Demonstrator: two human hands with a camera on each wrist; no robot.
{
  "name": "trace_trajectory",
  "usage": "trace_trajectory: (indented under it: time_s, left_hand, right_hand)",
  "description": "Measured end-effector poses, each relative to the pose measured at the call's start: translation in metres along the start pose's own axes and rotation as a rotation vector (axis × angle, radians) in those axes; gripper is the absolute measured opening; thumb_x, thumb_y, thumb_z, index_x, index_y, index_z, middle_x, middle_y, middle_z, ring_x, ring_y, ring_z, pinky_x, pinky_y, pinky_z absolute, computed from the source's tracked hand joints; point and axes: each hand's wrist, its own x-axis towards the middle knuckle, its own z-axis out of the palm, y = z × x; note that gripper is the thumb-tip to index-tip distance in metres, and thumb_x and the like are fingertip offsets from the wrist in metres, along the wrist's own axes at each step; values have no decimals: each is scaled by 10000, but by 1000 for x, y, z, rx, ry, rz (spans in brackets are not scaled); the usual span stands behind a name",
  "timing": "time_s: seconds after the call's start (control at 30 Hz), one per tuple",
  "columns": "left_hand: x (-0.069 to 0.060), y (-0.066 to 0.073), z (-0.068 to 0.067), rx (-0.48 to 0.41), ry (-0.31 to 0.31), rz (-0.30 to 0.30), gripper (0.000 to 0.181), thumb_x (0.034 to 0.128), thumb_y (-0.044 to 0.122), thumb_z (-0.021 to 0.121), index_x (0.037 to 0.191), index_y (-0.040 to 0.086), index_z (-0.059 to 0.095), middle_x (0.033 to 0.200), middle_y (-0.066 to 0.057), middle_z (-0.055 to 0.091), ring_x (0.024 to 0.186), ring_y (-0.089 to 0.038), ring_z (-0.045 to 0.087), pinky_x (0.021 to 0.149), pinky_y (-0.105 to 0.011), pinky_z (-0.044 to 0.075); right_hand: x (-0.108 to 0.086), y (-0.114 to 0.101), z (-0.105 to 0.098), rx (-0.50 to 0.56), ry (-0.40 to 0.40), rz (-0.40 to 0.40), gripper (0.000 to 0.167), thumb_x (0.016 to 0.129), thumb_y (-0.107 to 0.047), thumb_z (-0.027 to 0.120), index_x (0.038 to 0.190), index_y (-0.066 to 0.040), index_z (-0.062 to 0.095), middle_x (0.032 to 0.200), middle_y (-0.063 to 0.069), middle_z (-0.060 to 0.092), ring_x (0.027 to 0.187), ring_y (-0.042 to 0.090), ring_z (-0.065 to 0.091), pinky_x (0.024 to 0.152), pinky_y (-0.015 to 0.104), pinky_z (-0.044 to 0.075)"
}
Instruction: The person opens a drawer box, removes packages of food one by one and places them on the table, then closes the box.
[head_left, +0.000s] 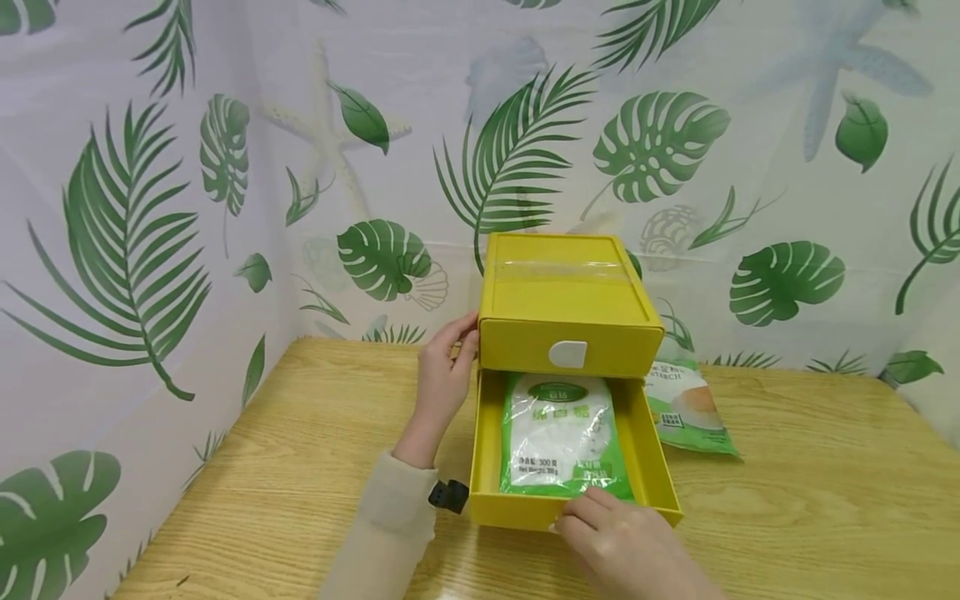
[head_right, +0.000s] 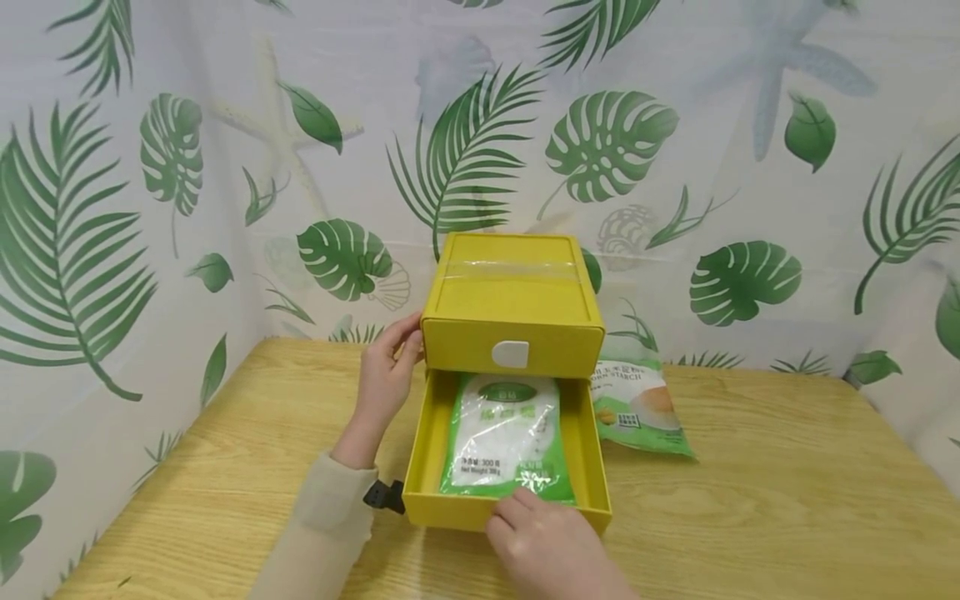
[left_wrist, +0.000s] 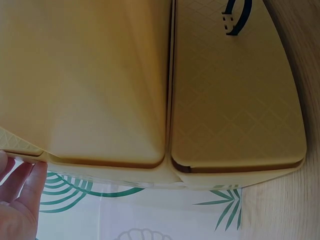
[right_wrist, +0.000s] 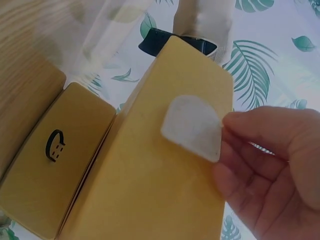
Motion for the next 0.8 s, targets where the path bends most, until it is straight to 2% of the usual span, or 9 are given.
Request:
trace_trajectory:
  time_s: [0.07, 0.3, 0.5, 0.67, 0.8]
  left_hand:
    - [0, 3, 0, -7, -1, -6, 273, 892, 13, 490, 1144, -78, 541, 1064, -194, 585, 877, -276, 558, 669, -308, 537]
    - [-1, 33, -3, 5, 3, -20, 252, 883, -52, 471, 1112, -142, 525, 1042, -251, 572, 872, -323, 552, 675, -369, 533]
    - [-1, 36, -4, 11, -2, -25, 257, 889, -41, 467, 1121, -133, 525, 1053, -245, 570, 885, -320, 551, 683, -352, 533]
    - [-1, 35, -3, 4, -5, -26, 260, 892, -33, 466, 1126, -130, 524, 1045, -246, 571, 880, -323, 549, 686, -362, 532]
    - [-1, 35, -3, 11, 1, -32, 257, 891, -33, 467, 1123, -129, 526, 1039, -246, 574, 876, -321, 549, 686, -357, 532]
  right_hand:
    - [0, 1, -1, 27, 37, 3, 473, 969, -219, 231, 746, -99, 630, 733, -39, 571, 662, 97, 525, 551, 147, 469]
    - [3, 7, -9, 112, 133, 58, 392, 957, -269, 344, 756, -106, 638, 789, -50, 561, 685, 82, 537, 601, 117, 474]
    - [1, 16, -15, 103, 173, 101, 378, 950, -290, 374, 772, -89, 640, 794, -35, 576, 703, 104, 547, 630, 141, 486]
    - [-1, 23, -14, 70, 210, 103, 382, 948, -297, 379, 765, -82, 637, 777, -22, 579, 685, 121, 548, 584, 150, 483]
    - [-3, 28, -14, 48, 184, 131, 393, 945, -319, 362, 777, -93, 635, 784, -30, 576, 681, 114, 544, 563, 147, 474]
